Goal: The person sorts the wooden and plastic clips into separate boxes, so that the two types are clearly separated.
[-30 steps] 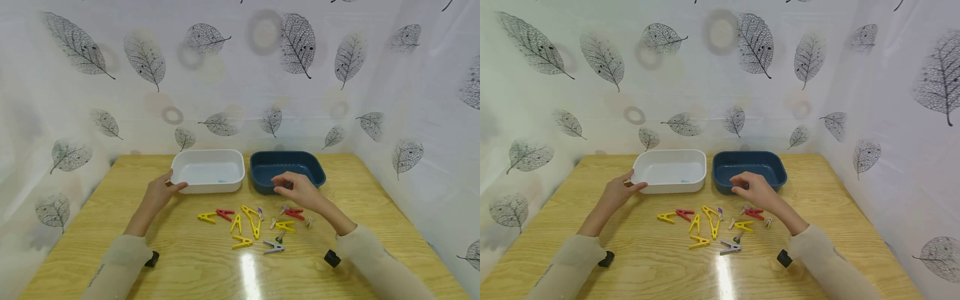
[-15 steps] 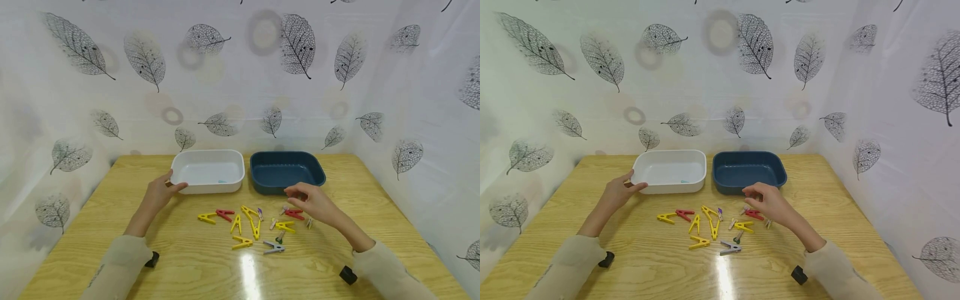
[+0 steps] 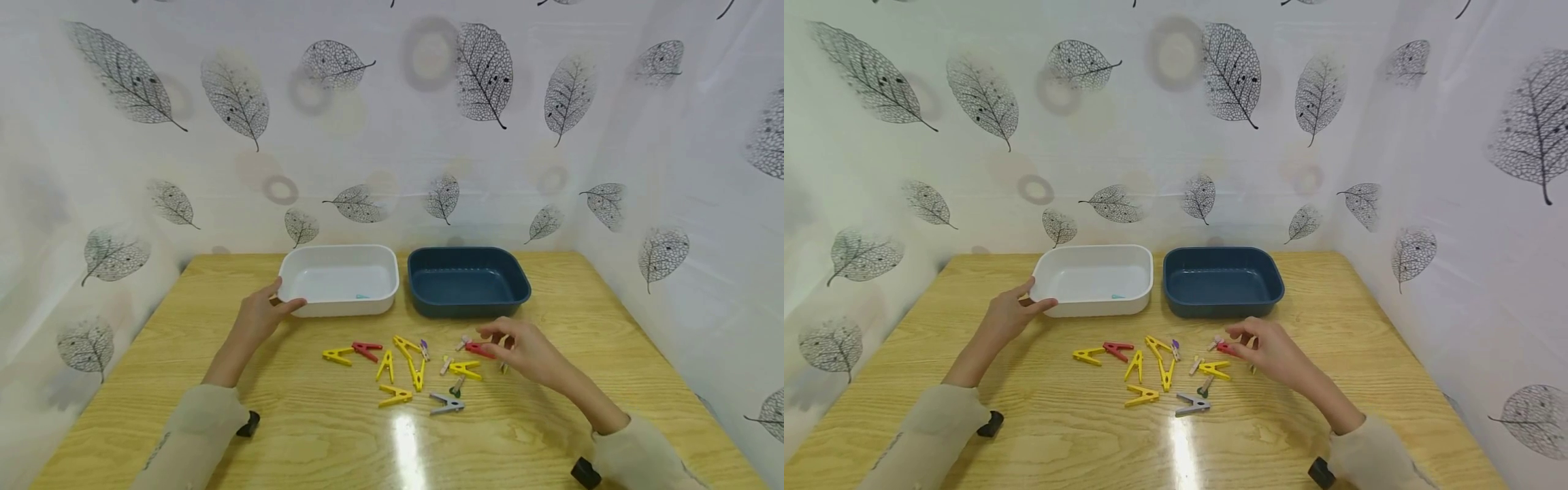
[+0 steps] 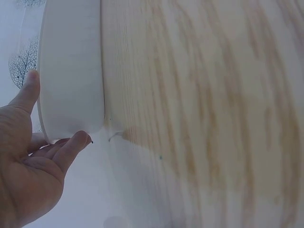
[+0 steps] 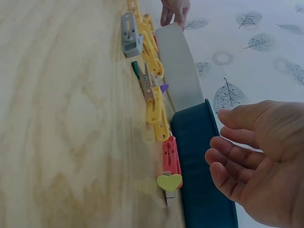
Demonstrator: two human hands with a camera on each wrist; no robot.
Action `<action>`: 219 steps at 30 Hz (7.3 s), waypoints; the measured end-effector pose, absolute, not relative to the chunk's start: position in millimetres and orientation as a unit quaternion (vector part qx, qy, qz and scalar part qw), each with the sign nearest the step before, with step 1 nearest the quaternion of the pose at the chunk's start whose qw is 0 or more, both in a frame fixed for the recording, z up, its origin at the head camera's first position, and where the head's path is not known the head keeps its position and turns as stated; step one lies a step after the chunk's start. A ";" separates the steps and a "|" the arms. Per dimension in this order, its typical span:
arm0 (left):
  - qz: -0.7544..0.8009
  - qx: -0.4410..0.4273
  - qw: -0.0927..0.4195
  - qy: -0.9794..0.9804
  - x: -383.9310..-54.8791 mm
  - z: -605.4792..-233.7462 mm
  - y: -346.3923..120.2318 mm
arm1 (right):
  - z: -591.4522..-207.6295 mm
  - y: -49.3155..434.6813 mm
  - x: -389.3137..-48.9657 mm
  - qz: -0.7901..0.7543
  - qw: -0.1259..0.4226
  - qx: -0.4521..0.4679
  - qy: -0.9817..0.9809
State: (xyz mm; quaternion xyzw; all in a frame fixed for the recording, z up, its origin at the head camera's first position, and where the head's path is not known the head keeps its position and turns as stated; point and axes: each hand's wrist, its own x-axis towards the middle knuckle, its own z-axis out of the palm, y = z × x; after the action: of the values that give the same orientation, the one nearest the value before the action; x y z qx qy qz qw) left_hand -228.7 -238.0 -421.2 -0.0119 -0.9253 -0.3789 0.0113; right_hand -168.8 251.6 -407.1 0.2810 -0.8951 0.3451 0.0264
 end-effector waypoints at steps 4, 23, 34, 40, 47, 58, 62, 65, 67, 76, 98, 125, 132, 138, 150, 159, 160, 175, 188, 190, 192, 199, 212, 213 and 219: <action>-0.376 -0.011 0.012 -0.927 -228.9 -421.3 -238.3 | -413.2 251.8 -165.8 0.346 0.008 0.279 -0.896; -0.380 -0.013 0.018 -0.925 -229.6 -423.7 -238.5 | -438.1 240.5 -150.3 0.318 0.001 0.302 -0.899; -0.382 -0.009 0.014 -0.924 -229.0 -423.5 -237.9 | -438.4 234.1 -146.1 0.221 0.032 0.305 -0.926; -0.381 -0.006 0.011 -0.924 -229.4 -423.4 -237.9 | -436.7 230.9 -143.9 0.199 0.033 0.301 -0.932; -0.376 -0.001 0.007 -0.926 -230.0 -423.6 -237.9 | -435.3 229.0 -142.2 0.178 0.039 0.312 -0.932; -0.372 0.000 0.012 -0.928 -230.7 -423.0 -237.7 | -431.1 234.2 -146.5 0.228 0.052 0.295 -0.926; -0.374 0.001 0.007 -0.927 -230.9 -422.6 -237.8 | -425.0 236.2 -150.8 0.267 0.034 0.281 -0.921; -0.374 0.000 0.006 -0.927 -230.7 -422.5 -238.0 | -419.9 236.9 -153.8 0.282 0.028 0.277 -0.918; -0.373 -0.001 0.008 -0.928 -230.3 -422.5 -238.2 | -417.3 236.8 -155.8 0.288 0.033 0.277 -0.916; -0.373 -0.010 0.018 -0.928 -229.7 -423.7 -239.9 | -404.9 232.5 -168.1 0.291 0.059 0.278 -0.914; -0.384 -0.004 0.012 -0.923 -230.4 -422.3 -239.0 | -374.8 201.6 -213.1 0.286 0.085 0.295 -0.908; -0.376 -0.007 0.012 -0.926 -228.9 -420.3 -238.0 | -354.6 158.4 -265.3 0.287 0.059 0.281 -0.914; -0.375 -0.003 0.011 -0.927 -229.9 -420.8 -238.2 | -359.5 145.5 -280.5 0.297 0.059 0.285 -0.910; -0.384 0.000 0.007 -0.923 -230.8 -423.5 -239.6 | -362.1 132.1 -291.6 0.302 0.062 0.288 -0.906; -0.384 0.007 0.006 -0.923 -231.0 -424.8 -239.3 | -368.9 99.8 -313.3 0.325 0.033 0.245 -0.913; -0.383 0.003 0.016 -0.924 -230.2 -424.9 -239.2 | -372.7 77.4 -327.1 0.326 0.034 0.239 -0.914; -0.385 0.003 0.017 -0.923 -229.9 -424.6 -238.9 | -373.4 75.0 -328.3 0.326 0.033 0.236 -0.915; -0.390 -0.001 0.023 -0.921 -228.5 -423.4 -236.2 | -381.0 57.5 -336.4 0.329 0.018 0.210 -0.921; -0.383 -0.005 0.029 -0.923 -229.2 -424.1 -236.6 | -385.7 58.7 -336.3 0.316 0.001 0.241 -0.917; -0.384 -0.003 0.026 -0.923 -228.7 -424.1 -236.6 | -384.2 60.9 -334.0 0.321 0.001 0.246 -0.915; -0.387 -0.002 0.024 -0.922 -228.4 -424.3 -236.7 | -382.2 64.5 -331.0 0.329 0.006 0.252 -0.910; -0.384 -0.008 0.027 -0.923 -229.1 -424.5 -237.2 | -375.3 86.7 -318.0 0.359 0.025 0.270 -0.893; -0.389 -0.003 0.023 -0.921 -229.6 -424.3 -237.9 | -360.1 140.4 -283.3 0.412 0.022 0.275 -0.868; -0.388 -0.002 0.023 -0.921 -230.1 -424.8 -238.1 | -359.6 144.0 -281.0 0.412 0.024 0.277 -0.868; -0.384 -0.006 0.031 -0.923 -229.6 -424.7 -237.6 | -357.0 162.8 -268.1 0.411 0.037 0.284 -0.865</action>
State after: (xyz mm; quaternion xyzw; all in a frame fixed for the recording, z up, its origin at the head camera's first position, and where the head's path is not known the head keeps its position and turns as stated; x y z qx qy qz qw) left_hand -229.6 -237.6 -424.7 -0.0059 -0.9227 -0.3842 0.0307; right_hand -268.1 162.8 -357.0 0.2843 -0.8652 0.4113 0.0372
